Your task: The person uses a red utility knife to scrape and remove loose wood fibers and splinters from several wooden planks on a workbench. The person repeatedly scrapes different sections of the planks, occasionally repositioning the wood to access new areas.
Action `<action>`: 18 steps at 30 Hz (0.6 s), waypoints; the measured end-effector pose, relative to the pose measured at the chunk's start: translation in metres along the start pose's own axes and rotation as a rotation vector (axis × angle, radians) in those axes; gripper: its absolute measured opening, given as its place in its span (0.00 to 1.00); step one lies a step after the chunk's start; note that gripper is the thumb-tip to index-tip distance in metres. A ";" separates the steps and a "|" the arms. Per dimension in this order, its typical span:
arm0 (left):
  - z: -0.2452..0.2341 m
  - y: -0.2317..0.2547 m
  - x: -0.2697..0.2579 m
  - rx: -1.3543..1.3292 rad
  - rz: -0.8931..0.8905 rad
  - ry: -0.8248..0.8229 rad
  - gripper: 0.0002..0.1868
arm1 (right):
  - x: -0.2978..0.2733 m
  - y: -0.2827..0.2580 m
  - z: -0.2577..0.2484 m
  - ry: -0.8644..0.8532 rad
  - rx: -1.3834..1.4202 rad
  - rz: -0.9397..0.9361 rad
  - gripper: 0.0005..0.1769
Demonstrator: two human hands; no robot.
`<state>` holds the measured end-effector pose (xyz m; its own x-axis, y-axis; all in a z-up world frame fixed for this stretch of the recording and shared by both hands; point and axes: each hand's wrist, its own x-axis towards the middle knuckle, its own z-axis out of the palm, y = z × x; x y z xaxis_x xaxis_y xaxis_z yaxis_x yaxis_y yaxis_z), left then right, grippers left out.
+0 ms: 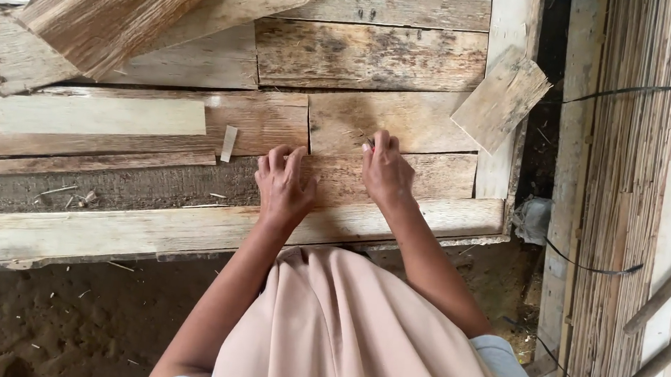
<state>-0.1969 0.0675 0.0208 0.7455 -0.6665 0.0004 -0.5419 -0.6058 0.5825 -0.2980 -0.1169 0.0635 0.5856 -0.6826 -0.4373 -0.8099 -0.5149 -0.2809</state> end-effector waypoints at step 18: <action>-0.008 -0.003 0.063 0.032 0.064 -0.155 0.39 | 0.011 -0.069 -0.021 -0.098 -0.231 -0.192 0.13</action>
<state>-0.1456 0.0310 0.0255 0.6416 -0.7618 -0.0901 -0.6003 -0.5717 0.5593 -0.2348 -0.0995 0.0956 0.7117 -0.5141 -0.4788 -0.6495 -0.7413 -0.1695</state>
